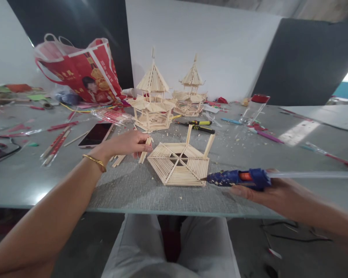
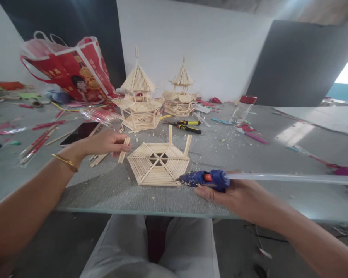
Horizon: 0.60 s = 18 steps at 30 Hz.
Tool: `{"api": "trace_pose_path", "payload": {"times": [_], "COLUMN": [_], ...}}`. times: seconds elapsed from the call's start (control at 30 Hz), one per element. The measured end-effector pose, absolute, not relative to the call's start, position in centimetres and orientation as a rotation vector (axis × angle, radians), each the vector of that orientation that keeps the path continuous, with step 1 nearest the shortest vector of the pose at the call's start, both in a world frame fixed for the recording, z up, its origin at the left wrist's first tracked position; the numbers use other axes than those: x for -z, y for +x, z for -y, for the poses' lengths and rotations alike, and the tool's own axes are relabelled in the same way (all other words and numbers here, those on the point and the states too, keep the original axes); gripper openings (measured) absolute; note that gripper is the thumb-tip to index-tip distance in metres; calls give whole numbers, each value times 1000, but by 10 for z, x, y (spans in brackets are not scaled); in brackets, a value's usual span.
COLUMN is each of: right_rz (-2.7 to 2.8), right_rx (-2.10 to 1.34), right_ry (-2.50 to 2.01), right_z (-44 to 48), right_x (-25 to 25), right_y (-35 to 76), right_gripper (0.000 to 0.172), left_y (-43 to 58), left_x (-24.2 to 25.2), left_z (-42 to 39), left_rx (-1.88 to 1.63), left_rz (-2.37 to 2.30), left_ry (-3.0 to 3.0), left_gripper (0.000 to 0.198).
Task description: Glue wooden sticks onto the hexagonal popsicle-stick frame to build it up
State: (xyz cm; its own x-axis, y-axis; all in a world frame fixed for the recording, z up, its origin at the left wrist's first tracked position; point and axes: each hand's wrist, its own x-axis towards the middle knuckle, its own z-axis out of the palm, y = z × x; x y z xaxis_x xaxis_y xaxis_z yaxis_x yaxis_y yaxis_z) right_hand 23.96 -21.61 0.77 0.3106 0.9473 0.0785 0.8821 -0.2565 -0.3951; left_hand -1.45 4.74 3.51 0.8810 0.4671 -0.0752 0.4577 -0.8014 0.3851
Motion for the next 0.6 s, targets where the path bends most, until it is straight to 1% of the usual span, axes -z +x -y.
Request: {"api": "trace_pose_path", "payload": {"times": [0.1,0.3,0.4,0.6], "right_rz": [1607,1726,1700,1702], "right_rx": [-396,-402,-420,-421], "right_ry": [-2295,-2251,-2274,-2310], "right_z": [215,213,214,212], "right_x": [-9,-20,-26,-27], "right_y": [240,235,231,228], "right_gripper": [49,47,47,52], "left_y": [-15,-14,-14,-15], "left_x": [-35,-36,-37,-37], "left_z": [-48,-45,-44,-44], "left_rx": [-33,-46,-36,-36], "left_rz": [-688,-700,-715,-704], "left_ry": [2656,2646,2631,2640], "left_gripper": [25,25,24,24]}}
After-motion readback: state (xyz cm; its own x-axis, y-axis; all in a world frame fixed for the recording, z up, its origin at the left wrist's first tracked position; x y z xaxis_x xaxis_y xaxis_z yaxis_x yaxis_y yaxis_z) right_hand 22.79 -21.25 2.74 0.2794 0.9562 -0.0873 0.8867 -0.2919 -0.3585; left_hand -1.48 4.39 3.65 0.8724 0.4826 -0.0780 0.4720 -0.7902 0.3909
